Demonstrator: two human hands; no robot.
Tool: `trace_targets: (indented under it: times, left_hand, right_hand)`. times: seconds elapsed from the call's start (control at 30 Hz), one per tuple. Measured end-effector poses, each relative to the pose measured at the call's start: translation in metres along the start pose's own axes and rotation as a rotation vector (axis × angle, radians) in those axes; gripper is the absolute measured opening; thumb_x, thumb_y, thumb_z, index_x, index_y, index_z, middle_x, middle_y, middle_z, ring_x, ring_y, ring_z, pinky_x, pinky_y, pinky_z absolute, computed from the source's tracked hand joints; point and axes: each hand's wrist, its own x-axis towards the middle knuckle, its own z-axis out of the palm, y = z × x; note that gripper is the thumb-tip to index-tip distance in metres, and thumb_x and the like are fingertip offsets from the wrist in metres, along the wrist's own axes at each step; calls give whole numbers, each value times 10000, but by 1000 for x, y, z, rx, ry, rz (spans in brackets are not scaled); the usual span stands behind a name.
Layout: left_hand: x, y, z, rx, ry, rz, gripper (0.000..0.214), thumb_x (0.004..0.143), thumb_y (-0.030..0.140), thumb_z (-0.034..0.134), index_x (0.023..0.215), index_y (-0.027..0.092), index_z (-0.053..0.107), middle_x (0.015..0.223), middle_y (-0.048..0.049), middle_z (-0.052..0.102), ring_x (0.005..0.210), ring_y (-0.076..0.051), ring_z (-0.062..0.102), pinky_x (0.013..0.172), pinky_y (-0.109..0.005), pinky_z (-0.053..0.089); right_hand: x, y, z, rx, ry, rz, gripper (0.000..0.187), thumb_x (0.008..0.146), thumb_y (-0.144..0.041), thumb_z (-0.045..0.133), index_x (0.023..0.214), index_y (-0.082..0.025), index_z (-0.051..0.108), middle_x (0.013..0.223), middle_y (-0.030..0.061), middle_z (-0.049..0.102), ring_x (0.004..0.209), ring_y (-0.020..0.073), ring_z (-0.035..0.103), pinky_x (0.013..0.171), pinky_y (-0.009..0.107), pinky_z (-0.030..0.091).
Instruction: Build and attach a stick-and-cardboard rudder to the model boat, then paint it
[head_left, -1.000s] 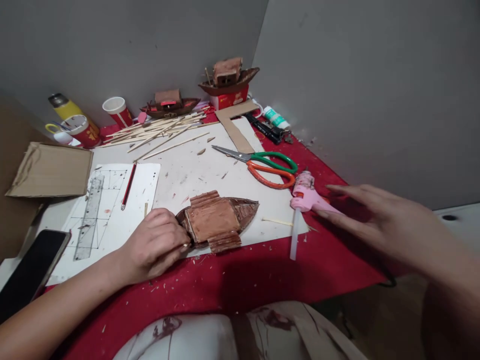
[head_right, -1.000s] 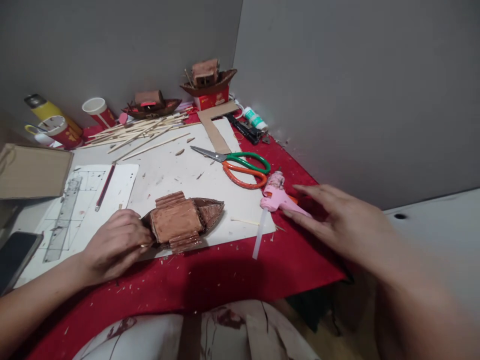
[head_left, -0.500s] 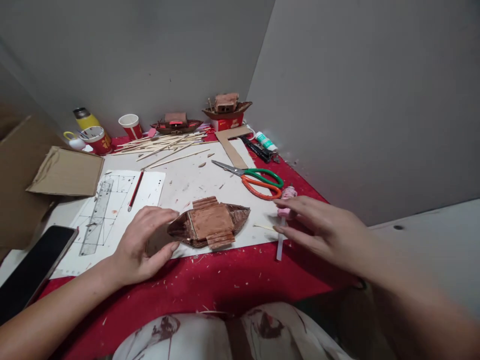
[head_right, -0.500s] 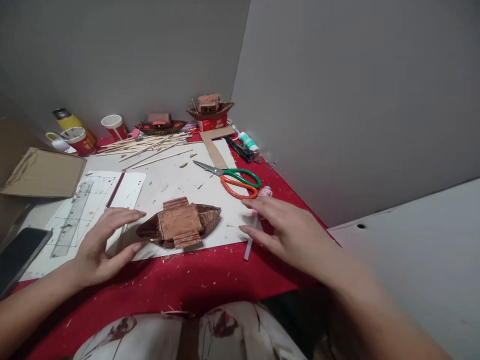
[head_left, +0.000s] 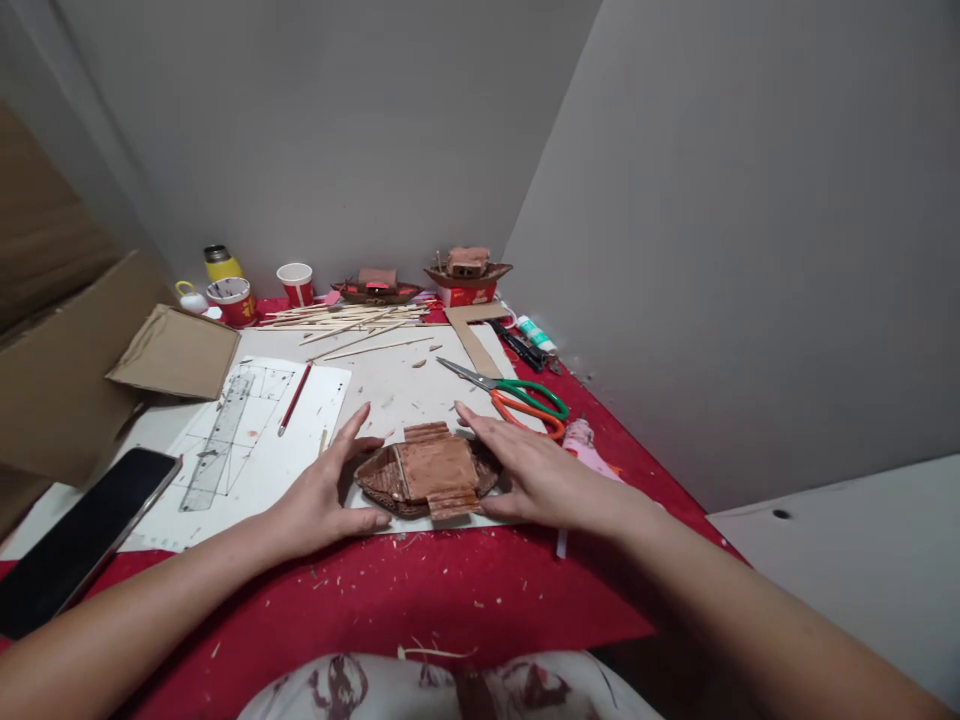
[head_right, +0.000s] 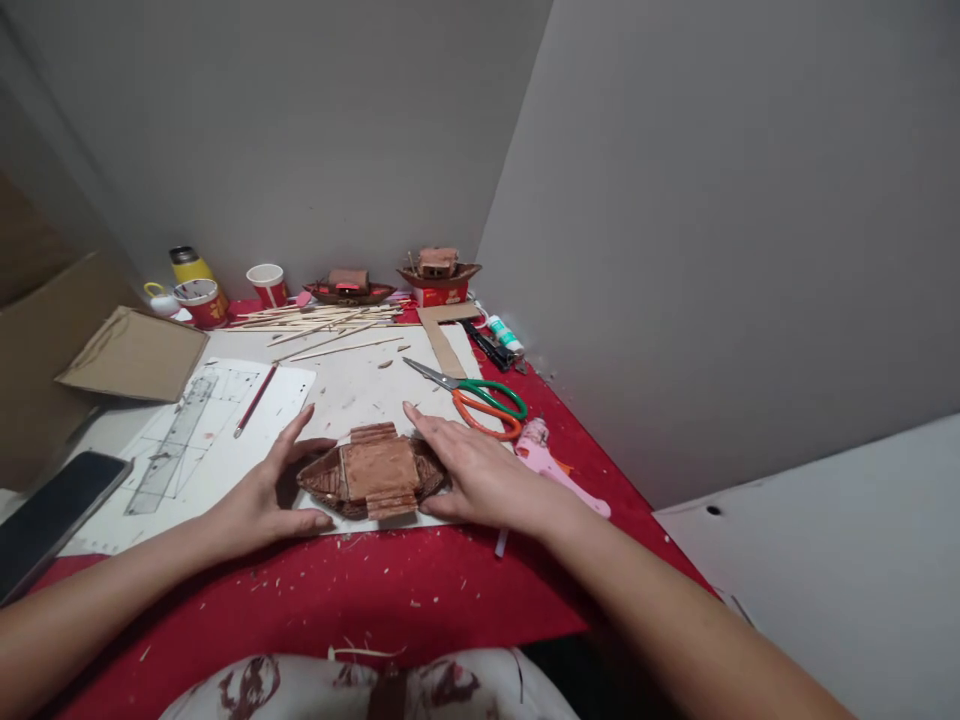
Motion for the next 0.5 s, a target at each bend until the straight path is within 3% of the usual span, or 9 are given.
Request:
trace_targets:
  times: [0.13,0.3,0.43,0.5]
  left_hand:
    - [0,-2,4,6,37,24,1055,771,215,735,1557,282,35,1295,-197,605,1180,-347,606,996,-612,449]
    - [-1,0,5,15,69,58,1022,775,205,708,1559,252,54,1282,-196,608,1156,-340,615,987,-578,468]
    - [2,11,-16,61,128,58,1002,785,212,694,1556,256,56,1280,-176,602,1136,-298,613,995,-532,463]
    - [5,13,-35,57,228,-3,925,817,249,674,1548,247,106,1249,-155,619,1110,-257,618,1000,-480,462]
  right_hand:
    - [5,-2,6,25,-1,-14,1100,760,-277,692,1568,-217,-53,1465,178,462,1286,336,511,1008,498,464]
    - [7,-1,7,42,3,1,1031,762,-287,668,1575,-187,41,1402,188,527,1214,337,572,957,463,495]
    - [10,11,3,49,60,97,1014,776,-345,664,1575,-214,52,1440,172,498,1244,337,554,966,466,489]
    - [14,21,2,52,106,136,1036,772,-372,675,1574,-226,37,1477,167,457,1286,346,516,990,478,473]
